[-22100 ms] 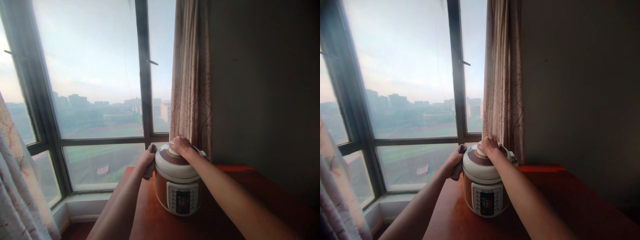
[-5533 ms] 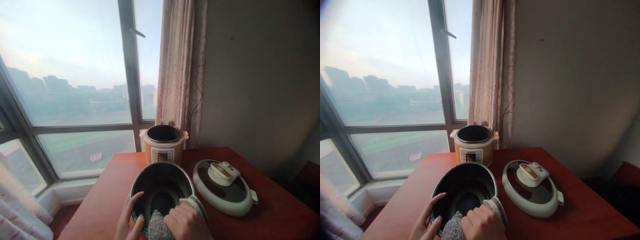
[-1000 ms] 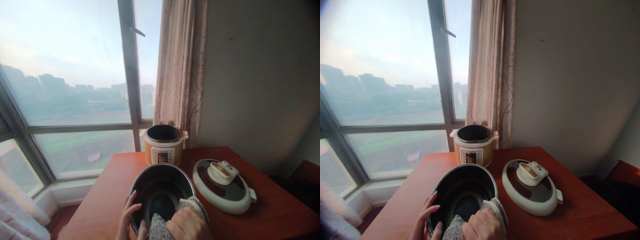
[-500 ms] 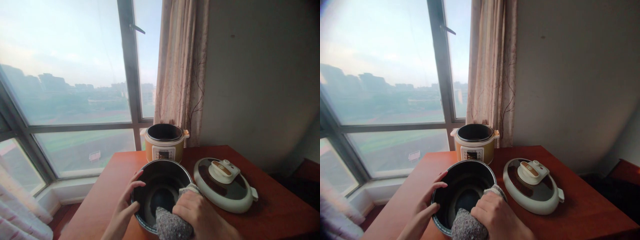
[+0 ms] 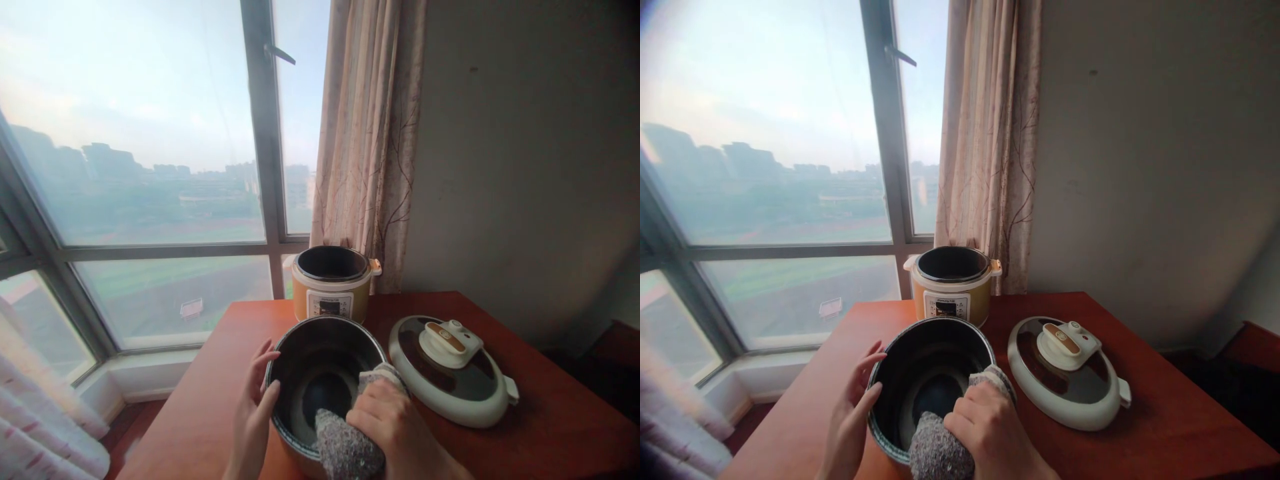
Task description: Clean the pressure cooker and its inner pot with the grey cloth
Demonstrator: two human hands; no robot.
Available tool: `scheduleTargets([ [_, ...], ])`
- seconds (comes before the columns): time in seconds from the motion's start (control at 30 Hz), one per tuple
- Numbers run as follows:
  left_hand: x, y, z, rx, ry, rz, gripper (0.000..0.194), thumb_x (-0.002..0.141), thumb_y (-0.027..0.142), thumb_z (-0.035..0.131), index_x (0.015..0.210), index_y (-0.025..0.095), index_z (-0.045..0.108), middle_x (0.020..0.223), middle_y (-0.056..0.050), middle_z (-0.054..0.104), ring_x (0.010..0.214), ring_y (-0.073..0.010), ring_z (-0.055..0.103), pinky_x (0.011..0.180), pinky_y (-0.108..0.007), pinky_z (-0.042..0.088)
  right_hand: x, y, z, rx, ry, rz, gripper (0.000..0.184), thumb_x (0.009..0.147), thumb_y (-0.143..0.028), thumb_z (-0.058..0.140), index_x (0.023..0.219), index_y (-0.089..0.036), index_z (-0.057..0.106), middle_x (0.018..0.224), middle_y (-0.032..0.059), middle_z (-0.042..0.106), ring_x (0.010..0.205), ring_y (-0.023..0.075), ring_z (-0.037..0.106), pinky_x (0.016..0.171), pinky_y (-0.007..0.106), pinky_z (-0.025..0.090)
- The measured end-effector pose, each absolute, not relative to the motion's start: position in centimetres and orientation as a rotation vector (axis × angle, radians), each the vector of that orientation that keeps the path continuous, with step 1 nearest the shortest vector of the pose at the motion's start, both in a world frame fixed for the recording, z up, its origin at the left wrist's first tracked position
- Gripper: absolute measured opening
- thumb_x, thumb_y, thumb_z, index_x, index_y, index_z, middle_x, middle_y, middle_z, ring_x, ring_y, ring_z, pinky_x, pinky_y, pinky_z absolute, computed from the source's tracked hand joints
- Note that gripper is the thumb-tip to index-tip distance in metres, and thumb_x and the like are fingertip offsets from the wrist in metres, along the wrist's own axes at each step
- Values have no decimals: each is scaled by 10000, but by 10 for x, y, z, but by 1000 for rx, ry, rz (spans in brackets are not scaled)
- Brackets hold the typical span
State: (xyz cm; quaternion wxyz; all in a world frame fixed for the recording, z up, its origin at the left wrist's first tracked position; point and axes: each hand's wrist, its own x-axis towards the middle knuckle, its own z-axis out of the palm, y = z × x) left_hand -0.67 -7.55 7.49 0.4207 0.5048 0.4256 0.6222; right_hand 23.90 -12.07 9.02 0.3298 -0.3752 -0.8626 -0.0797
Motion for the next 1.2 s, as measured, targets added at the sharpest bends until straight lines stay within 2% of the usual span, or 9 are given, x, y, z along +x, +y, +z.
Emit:
scheduleTargets([
  [0.2, 36, -124, 63, 1589, 1366, 1741, 253, 908, 321, 554, 1119, 238, 665, 1581, -72, 391, 1478, -329, 320, 1215, -515, 247, 225, -126, 92, -1048, -2264, -286, 233, 727, -376, 733, 716, -239, 544, 725, -40, 643, 701, 187, 563, 669, 345, 323],
  [0.37, 35, -123, 64, 1649, 1460, 1667, 231, 888, 313, 601, 1097, 245, 670, 1562, -90, 414, 1446, -343, 381, 1175, -549, 332, 212, -137, 97, -1075, -2157, -361, 53, 841, -224, 624, 829, -235, 574, 768, -31, 657, 693, 182, 569, 691, 341, 340],
  [0.43, 28, -118, 60, 1653, 1420, 1624, 254, 881, 307, 610, 1124, 246, 651, 1561, -102, 412, 1453, -350, 368, 1169, -571, 333, 209, -137, 95, -1026, -2114, -395, 43, 916, -232, 552, 884, -232, 581, 760, -29, 655, 672, 177, 568, 678, 343, 333],
  [0.53, 18, -111, 53, 1651, 1317, 1621, 324, 878, 262, 573, 1200, 268, 608, 1558, -95, 415, 1464, -337, 351, 1171, -593, 313, 208, -135, 91, -983, -2079, -455, 152, 986, -296, 475, 903, -230, 584, 715, -21, 639, 630, 178, 550, 641, 346, 308],
  [0.67, 10, -100, 52, 1642, 1174, 1568, 521, 821, 203, 592, 1329, 307, 538, 1548, -75, 432, 1464, -313, 358, 1180, -544, 321, 212, -130, 90, -951, -2117, -469, 212, 1010, -265, 419, 887, -228, 588, 674, -20, 614, 595, 176, 525, 609, 348, 265],
  [0.8, -4, -83, 66, 1629, 1010, 1428, 564, 769, 181, 624, 1319, 295, 580, 1571, -76, 403, 1475, -318, 333, 1174, -493, 339, 224, -125, 95, -927, -2233, -364, 168, 969, -330, 506, 863, -232, 591, 703, -20, 629, 625, 176, 540, 611, 350, 258],
  [1.0, -29, -43, 98, 1565, 742, 1085, 519, 744, 332, 735, 1253, 259, 664, 1604, -93, 363, 1446, -368, 364, 1156, -485, 353, 256, -127, 109, -944, -2359, -32, 296, 724, -469, 740, 846, -244, 594, 792, -23, 669, 731, 180, 580, 677, 327, 325],
  [1.1, -33, -32, 101, 1564, 676, 1008, 538, 735, 415, 756, 1243, 258, 674, 1600, -101, 373, 1419, -394, 398, 1137, -512, 372, 262, -130, 112, -974, -2360, 85, 279, 718, -428, 735, 883, -243, 608, 839, -7, 686, 788, 190, 594, 724, 321, 357],
  [1.2, -31, -31, 92, 1618, 733, 1099, 439, 787, 426, 702, 1195, 264, 697, 1582, -86, 407, 1426, -383, 392, 1143, -514, 368, 260, -132, 111, -1009, -2348, 72, 267, 722, -423, 724, 870, -239, 599, 841, 8, 680, 798, 200, 592, 733, 328, 366],
])
